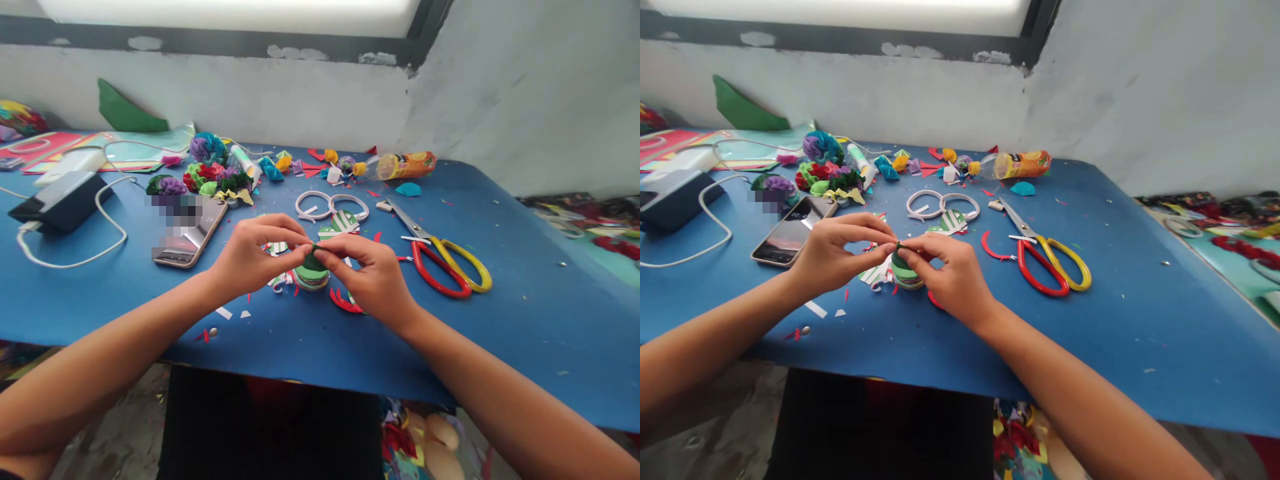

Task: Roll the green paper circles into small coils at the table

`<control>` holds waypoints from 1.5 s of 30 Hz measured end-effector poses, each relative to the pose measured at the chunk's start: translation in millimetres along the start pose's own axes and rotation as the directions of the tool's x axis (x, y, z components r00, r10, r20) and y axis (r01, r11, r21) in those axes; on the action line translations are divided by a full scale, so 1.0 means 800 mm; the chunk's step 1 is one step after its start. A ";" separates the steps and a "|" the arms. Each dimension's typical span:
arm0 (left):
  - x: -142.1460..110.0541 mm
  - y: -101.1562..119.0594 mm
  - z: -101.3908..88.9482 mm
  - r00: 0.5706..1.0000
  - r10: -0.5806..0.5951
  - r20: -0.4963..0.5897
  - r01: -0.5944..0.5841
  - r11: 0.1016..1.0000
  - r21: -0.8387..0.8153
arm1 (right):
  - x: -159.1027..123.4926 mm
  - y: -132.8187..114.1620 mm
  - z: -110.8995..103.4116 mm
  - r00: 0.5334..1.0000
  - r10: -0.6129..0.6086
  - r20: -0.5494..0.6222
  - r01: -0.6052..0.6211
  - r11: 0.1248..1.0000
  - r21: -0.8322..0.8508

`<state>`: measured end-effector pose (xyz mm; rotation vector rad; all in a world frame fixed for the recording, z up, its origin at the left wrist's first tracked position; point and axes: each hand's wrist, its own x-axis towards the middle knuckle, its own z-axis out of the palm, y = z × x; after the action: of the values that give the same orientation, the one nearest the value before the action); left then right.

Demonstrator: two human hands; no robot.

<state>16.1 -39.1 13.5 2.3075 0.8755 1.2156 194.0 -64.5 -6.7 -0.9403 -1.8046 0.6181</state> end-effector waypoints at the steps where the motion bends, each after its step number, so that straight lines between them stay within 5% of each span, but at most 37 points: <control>1: 0.000 0.000 0.000 1.000 0.002 -0.003 -0.002 1.000 0.001 | 0.000 0.001 0.000 1.000 -0.003 -0.003 0.003 1.000 -0.007; 34: -0.001 0.003 0.002 0.999 0.012 -0.050 -0.009 0.998 0.069 | 0.000 -0.001 0.003 1.000 -0.002 -0.014 0.003 0.999 0.046; 45: 0.004 -0.002 -0.007 0.981 -0.169 0.096 0.189 0.944 -0.271 | 0.001 -0.003 0.000 0.999 0.035 -0.027 -0.032 0.995 0.098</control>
<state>12.4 -35.6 17.3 1.9889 0.8116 1.0944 193.4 -65.1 -4.4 -0.9110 -1.7203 0.7042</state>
